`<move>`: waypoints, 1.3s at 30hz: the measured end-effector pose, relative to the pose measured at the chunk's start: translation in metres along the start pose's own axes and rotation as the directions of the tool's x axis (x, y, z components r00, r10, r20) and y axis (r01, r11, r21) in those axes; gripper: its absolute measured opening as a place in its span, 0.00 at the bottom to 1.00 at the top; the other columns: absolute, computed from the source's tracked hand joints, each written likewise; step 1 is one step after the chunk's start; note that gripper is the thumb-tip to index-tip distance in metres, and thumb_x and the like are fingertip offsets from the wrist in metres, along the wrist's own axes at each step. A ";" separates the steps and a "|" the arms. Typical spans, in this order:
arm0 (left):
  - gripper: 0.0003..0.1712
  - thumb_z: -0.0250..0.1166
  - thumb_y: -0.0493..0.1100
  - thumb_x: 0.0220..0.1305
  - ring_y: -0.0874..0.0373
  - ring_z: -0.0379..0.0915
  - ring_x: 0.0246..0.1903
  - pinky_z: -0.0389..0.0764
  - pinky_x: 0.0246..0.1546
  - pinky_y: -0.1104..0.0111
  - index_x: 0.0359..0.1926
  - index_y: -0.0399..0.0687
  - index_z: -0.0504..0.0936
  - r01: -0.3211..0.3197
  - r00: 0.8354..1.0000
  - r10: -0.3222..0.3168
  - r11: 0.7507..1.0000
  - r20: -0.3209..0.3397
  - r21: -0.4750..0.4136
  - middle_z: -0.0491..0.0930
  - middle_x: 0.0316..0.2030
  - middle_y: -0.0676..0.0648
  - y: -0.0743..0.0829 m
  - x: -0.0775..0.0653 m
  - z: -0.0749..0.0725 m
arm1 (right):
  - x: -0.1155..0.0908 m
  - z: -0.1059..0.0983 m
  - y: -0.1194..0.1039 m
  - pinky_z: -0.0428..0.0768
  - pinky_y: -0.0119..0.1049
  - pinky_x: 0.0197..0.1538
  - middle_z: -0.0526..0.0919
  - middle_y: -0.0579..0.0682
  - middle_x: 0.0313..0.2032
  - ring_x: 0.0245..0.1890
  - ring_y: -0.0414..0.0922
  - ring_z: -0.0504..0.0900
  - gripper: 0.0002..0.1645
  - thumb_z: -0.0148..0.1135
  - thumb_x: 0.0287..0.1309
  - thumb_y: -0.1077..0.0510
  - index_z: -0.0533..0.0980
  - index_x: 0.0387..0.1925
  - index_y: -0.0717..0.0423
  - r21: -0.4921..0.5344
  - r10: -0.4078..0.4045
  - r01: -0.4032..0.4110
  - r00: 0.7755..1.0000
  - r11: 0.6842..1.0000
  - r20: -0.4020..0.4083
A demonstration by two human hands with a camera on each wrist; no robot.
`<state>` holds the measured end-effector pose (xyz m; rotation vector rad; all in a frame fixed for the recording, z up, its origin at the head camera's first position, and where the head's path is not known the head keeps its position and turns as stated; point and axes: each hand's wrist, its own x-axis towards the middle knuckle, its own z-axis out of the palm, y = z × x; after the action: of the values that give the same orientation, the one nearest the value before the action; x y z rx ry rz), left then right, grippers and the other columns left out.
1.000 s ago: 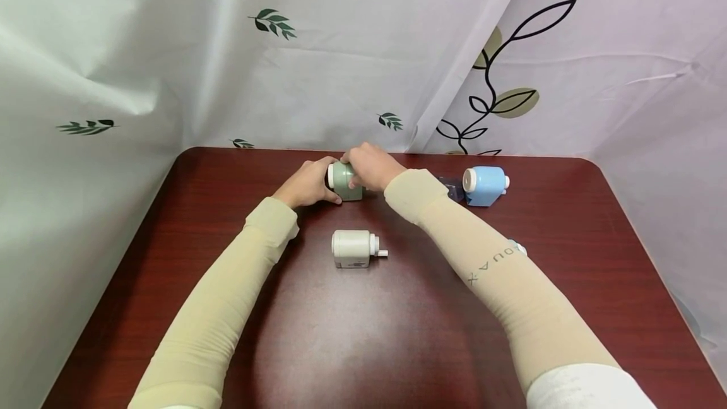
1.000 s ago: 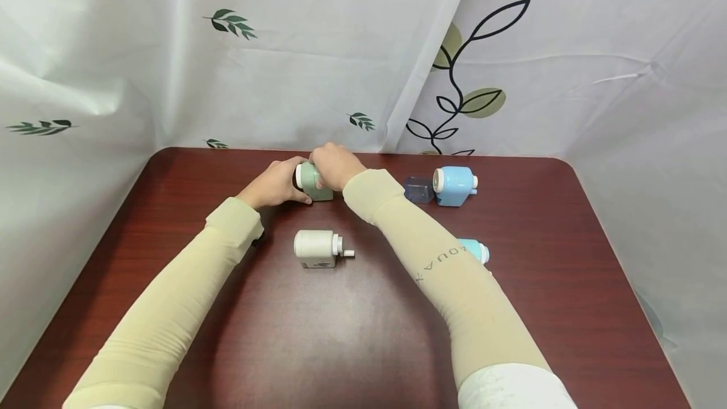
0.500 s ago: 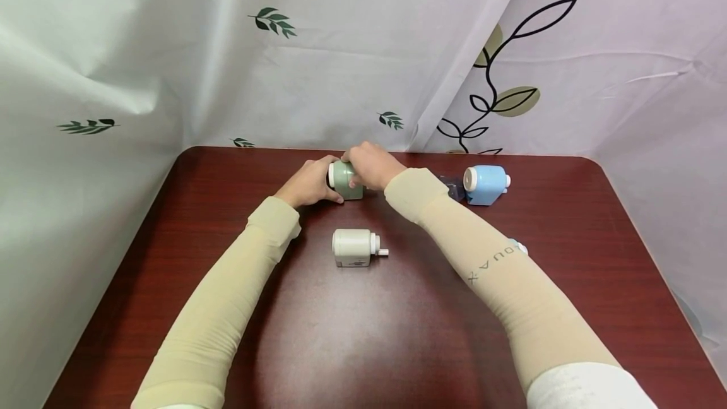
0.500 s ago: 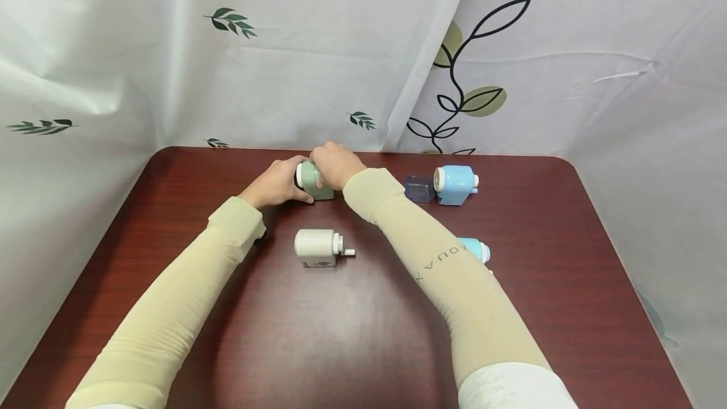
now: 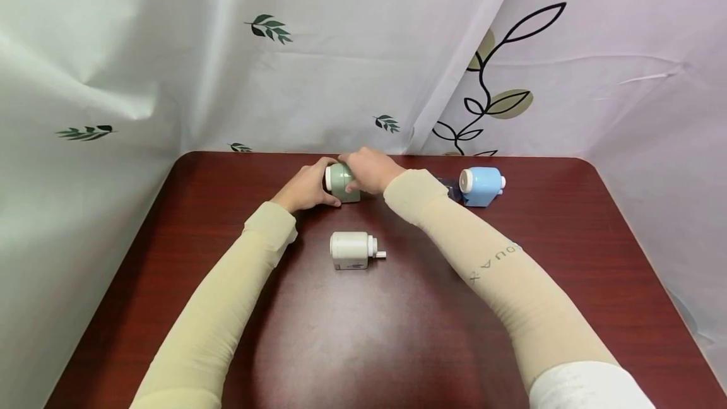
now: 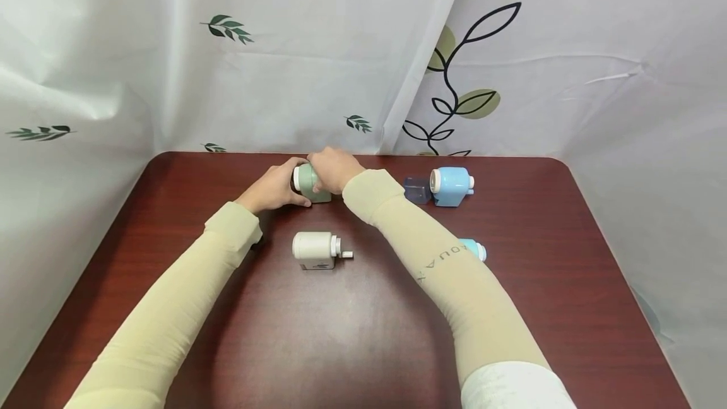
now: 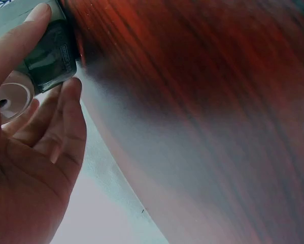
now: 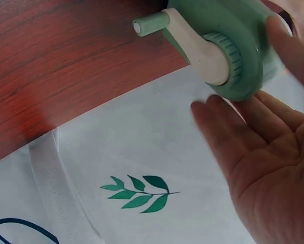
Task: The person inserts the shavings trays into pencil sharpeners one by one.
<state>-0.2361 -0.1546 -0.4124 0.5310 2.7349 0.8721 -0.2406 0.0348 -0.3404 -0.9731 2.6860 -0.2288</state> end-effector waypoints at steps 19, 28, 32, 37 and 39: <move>0.58 0.83 0.56 0.45 0.44 0.54 0.70 0.53 0.66 0.45 0.74 0.49 0.63 -0.095 0.986 0.110 0.989 -0.127 0.117 0.62 0.71 0.43 0.064 0.003 -0.031 | -0.073 -0.060 0.062 0.72 0.53 0.64 0.76 0.62 0.62 0.63 0.59 0.74 0.34 0.66 0.66 0.53 0.69 0.68 0.63 -0.060 0.142 -0.139 0.988 0.988 0.054; 0.51 0.79 0.58 0.51 0.47 0.52 0.72 0.51 0.69 0.51 0.72 0.51 0.66 -0.187 0.980 0.199 0.945 -0.016 0.268 0.64 0.70 0.46 0.136 0.024 -0.031 | -0.120 -0.064 0.112 0.74 0.57 0.60 0.76 0.71 0.58 0.59 0.66 0.75 0.36 0.71 0.60 0.57 0.70 0.64 0.70 -0.051 0.214 -0.210 0.972 0.976 0.093; 0.52 0.79 0.56 0.52 0.49 0.53 0.72 0.53 0.71 0.54 0.74 0.52 0.63 -0.196 0.980 0.176 0.934 0.095 0.299 0.62 0.72 0.46 0.166 0.038 -0.023 | -0.132 -0.057 0.129 0.76 0.57 0.57 0.77 0.72 0.57 0.56 0.66 0.77 0.40 0.76 0.53 0.56 0.72 0.63 0.69 -0.065 0.261 -0.255 0.959 0.965 0.111; 0.52 0.79 0.55 0.53 0.49 0.59 0.70 0.60 0.69 0.56 0.74 0.49 0.62 -0.210 0.973 0.163 0.915 0.163 0.344 0.64 0.71 0.47 0.191 0.059 -0.007 | -0.138 -0.047 0.144 0.77 0.57 0.55 0.78 0.71 0.56 0.55 0.65 0.77 0.42 0.80 0.46 0.56 0.73 0.61 0.69 -0.083 0.300 -0.291 0.947 0.953 0.117; 0.52 0.78 0.55 0.53 0.49 0.62 0.68 0.63 0.68 0.59 0.74 0.48 0.63 -0.210 0.972 0.152 0.905 0.180 0.369 0.66 0.70 0.48 0.197 0.065 -0.001 | -0.139 -0.045 0.147 0.77 0.57 0.54 0.78 0.71 0.55 0.54 0.65 0.78 0.43 0.81 0.45 0.56 0.74 0.61 0.69 -0.082 0.300 -0.292 0.947 0.953 0.116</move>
<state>-0.2424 0.0211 -0.3016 0.8976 2.7559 0.3012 -0.2407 0.2396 -0.3050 -0.5655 2.6887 -0.0176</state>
